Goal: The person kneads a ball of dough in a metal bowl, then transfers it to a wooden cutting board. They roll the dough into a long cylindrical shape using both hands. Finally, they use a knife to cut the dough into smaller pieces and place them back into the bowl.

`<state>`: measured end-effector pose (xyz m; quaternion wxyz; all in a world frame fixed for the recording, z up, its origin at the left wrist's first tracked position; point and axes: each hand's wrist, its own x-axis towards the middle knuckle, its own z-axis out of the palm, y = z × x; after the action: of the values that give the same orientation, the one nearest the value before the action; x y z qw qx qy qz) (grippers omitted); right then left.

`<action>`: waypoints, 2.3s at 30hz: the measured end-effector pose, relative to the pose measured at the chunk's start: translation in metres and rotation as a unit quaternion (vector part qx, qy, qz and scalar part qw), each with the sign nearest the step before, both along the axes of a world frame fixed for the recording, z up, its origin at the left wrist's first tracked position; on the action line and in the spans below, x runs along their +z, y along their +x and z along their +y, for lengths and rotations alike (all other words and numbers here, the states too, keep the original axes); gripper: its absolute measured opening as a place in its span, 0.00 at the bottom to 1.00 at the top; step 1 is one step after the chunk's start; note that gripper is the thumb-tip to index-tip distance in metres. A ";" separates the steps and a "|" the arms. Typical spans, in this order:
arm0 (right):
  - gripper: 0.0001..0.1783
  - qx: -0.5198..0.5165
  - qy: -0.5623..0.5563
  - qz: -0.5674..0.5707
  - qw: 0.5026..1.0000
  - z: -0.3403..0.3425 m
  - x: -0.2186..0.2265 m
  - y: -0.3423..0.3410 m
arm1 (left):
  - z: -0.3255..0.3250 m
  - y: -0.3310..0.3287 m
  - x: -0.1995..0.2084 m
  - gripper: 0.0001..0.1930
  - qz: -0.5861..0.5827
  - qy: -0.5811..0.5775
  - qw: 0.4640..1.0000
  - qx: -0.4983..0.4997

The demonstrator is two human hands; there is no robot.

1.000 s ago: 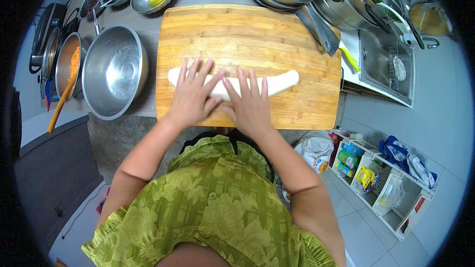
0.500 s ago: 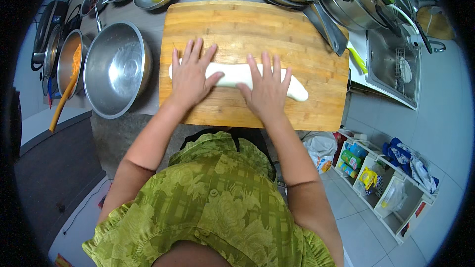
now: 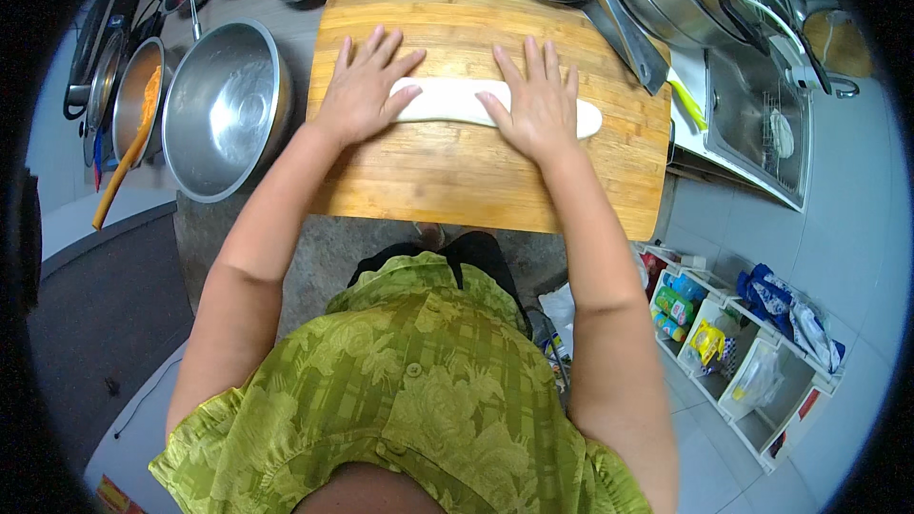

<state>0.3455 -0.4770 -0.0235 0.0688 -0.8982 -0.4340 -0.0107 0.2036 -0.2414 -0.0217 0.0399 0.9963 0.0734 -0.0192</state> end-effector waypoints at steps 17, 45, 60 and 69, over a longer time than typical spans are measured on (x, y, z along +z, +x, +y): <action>0.46 0.064 0.094 0.089 0.990 -0.034 0.058 -0.087 | -0.066 -0.122 0.035 0.35 -0.152 -0.232 0.959 0.056; 0.58 0.011 0.407 0.604 0.685 0.339 0.059 0.042 | -0.059 -0.204 0.057 0.21 -0.316 -0.673 0.588 0.318; 0.40 -0.017 0.430 0.726 0.537 0.142 0.101 -0.005 | -0.040 -0.123 0.063 0.25 -0.275 -0.862 0.352 0.239; 0.44 0.203 0.112 0.080 0.969 0.272 0.077 -0.007 | -0.049 -0.165 0.064 0.20 -0.276 -0.839 0.400 0.244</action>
<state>0.3387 -0.2052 0.0539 0.2044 -0.7755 -0.5967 0.0273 0.0391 -0.2900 0.0425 0.8771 0.3526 0.2451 0.2154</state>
